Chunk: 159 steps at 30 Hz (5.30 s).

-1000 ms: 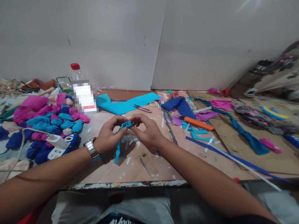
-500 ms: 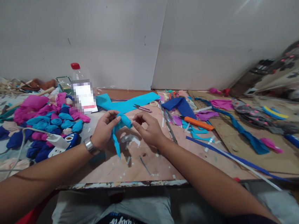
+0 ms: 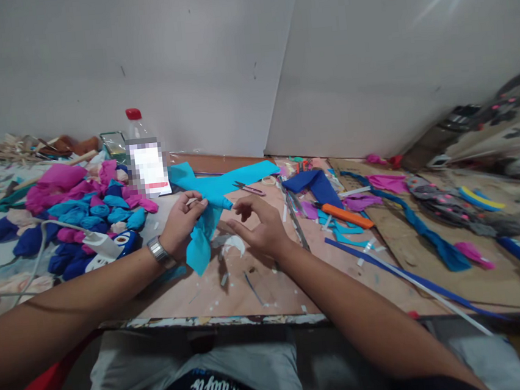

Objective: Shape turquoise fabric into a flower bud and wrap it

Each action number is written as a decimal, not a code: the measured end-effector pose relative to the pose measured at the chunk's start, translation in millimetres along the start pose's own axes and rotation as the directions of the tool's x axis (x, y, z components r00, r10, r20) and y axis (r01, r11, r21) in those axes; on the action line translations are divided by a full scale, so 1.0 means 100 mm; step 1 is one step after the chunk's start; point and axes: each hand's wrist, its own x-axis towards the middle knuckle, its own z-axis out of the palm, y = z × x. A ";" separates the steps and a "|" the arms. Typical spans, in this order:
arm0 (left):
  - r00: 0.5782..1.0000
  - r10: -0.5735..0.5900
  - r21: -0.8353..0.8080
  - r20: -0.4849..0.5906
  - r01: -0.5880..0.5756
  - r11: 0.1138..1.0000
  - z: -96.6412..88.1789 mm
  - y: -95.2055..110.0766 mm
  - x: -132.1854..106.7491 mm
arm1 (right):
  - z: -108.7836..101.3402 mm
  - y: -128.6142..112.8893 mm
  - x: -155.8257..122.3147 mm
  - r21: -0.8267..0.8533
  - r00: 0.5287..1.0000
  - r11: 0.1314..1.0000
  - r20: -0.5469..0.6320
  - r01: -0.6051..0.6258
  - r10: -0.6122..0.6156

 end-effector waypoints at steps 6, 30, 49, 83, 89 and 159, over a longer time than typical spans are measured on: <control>0.957 0.122 0.133 0.265 -0.162 0.978 -0.02 -0.04 -0.06 | 0.03 0.03 0.01 -0.006 0.999 1.000 0.046 -0.027 0.027; 0.747 0.297 0.444 0.594 -0.612 0.654 -0.09 0.02 -0.15 | -0.02 0.03 0.04 -0.029 0.987 0.996 0.140 0.085 -0.080; 0.568 0.158 0.369 0.808 -0.696 0.615 -0.10 0.08 -0.21 | -0.01 0.01 0.04 -0.012 0.991 0.995 0.090 0.103 -0.102; 0.856 0.074 0.381 0.511 -0.304 0.873 -0.08 0.00 -0.17 | -0.02 0.03 0.03 -0.061 0.977 0.980 0.111 0.191 -0.183; 0.801 0.118 0.362 0.587 -0.390 0.847 -0.08 0.05 -0.20 | 0.00 0.03 0.02 0.013 0.980 0.985 0.100 0.169 -0.170; 0.839 0.246 0.337 0.485 -0.439 0.833 -0.06 0.00 -0.14 | 0.03 0.00 0.04 -0.001 0.998 0.999 0.028 0.052 -0.052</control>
